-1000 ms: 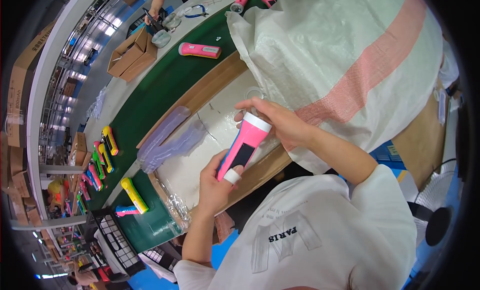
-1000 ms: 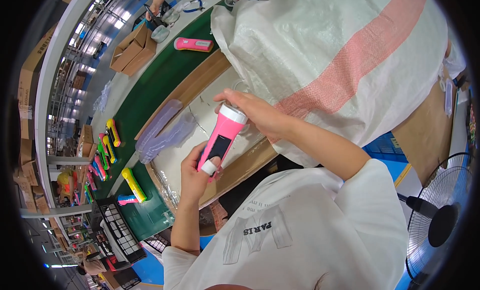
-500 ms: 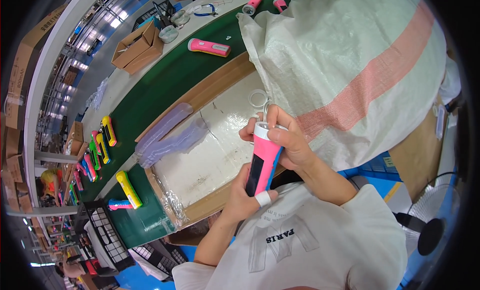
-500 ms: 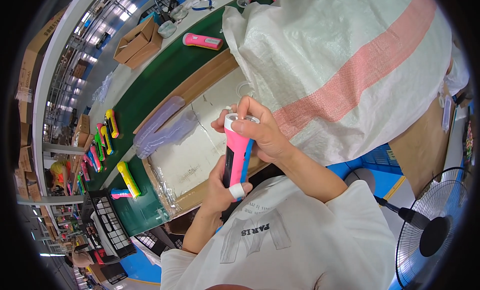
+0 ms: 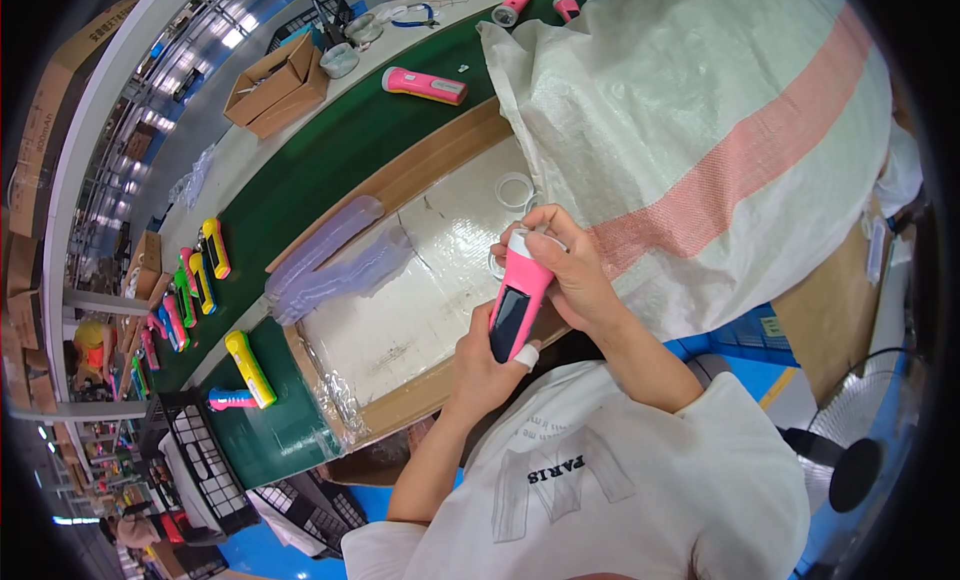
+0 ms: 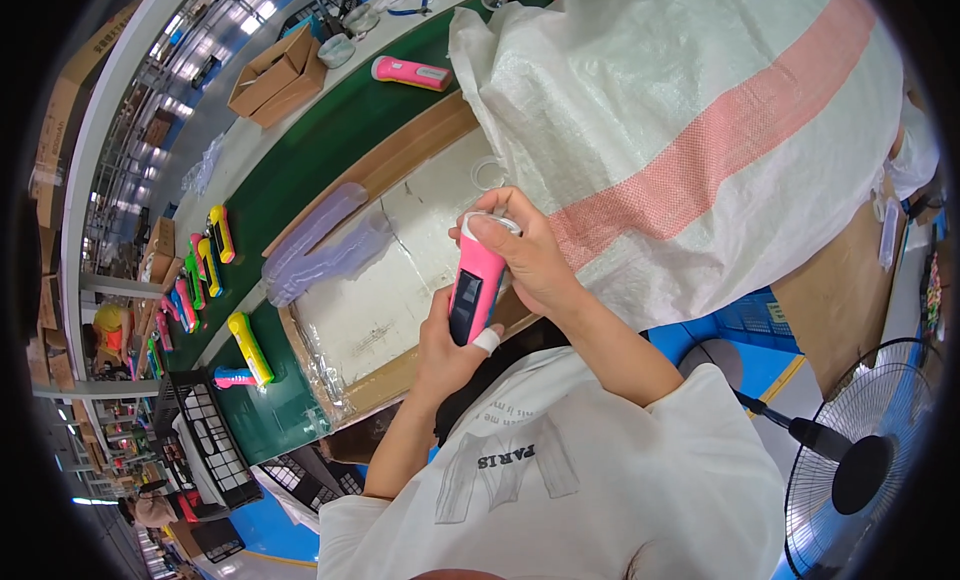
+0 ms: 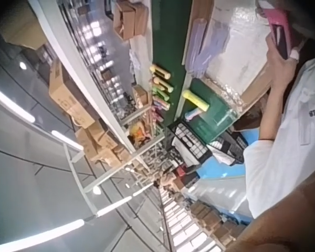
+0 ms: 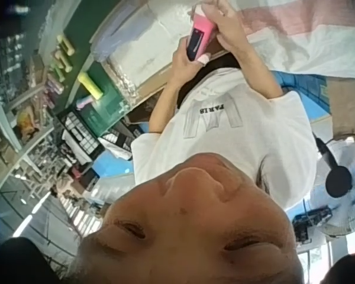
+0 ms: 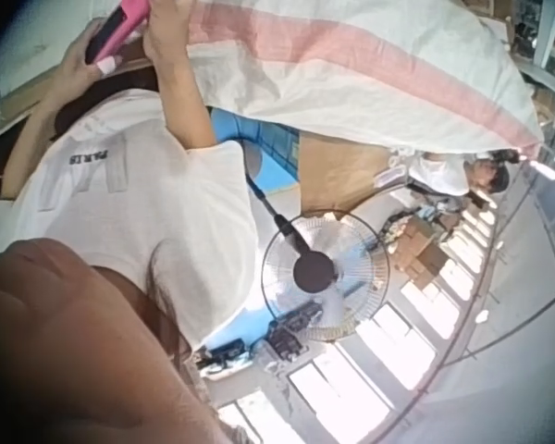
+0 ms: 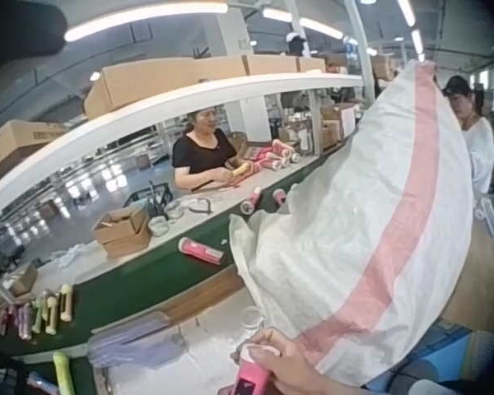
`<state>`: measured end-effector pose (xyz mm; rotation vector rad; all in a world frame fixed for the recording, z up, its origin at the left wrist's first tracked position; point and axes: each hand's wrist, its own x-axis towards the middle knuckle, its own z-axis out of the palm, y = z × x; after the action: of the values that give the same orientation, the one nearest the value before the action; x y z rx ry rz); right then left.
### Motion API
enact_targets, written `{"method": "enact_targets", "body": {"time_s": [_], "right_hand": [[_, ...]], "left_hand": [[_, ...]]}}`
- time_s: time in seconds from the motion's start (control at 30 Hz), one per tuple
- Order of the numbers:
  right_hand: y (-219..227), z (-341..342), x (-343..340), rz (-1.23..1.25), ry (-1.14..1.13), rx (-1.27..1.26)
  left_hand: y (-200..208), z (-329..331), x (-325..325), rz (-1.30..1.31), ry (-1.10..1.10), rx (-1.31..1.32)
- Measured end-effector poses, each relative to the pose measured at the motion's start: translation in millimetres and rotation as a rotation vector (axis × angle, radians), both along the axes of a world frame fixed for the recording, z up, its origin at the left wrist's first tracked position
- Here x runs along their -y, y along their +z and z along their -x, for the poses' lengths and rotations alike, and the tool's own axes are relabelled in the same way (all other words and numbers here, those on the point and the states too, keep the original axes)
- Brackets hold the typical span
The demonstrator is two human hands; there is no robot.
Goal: Assembling plastic flashlights by attaching various components like lenses and caps at a workbench.
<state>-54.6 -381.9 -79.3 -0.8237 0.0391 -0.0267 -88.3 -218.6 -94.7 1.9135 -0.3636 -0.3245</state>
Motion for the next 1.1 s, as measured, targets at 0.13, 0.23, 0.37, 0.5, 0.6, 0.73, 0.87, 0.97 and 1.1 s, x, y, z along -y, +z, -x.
{"method": "enact_targets", "body": {"time_s": [0.13,0.23,0.37,0.5,0.6,0.73,0.87,0.97,1.1], "right_hand": [[2.3,5.9,9.6,-0.364,0.226,0.051],[4.7,7.2,11.2,-0.192,0.213,0.035],[24.4,19.3,-0.9,0.145,0.119,0.156],[36.3,27.3,-10.5,0.540,0.158,0.454],[36.8,26.3,-11.1,0.630,0.141,0.445],[31.1,21.9,-11.9,0.632,0.137,0.442],[25.2,19.2,-13.8,0.615,0.141,0.411],[22.9,17.3,-15.1,0.604,0.140,0.393],[21.5,14.8,-15.2,0.604,0.120,0.389]], "left_hand": [[8.3,-3.7,-12.6,0.922,-0.282,-0.964],[5.7,2.2,-11.9,0.734,-0.169,-0.768],[-1.8,-5.6,-9.5,0.024,0.096,0.047],[-14.1,-29.3,-15.4,0.107,0.055,0.237],[-14.0,-35.1,-11.4,0.193,0.068,0.139],[-15.7,-38.3,-11.7,0.125,0.060,0.124],[-15.8,-40.3,-12.2,0.107,0.077,0.078],[-18.6,-41.7,-13.8,0.116,0.084,0.078],[-21.1,-40.8,-17.0,0.136,0.082,-0.042]]}}
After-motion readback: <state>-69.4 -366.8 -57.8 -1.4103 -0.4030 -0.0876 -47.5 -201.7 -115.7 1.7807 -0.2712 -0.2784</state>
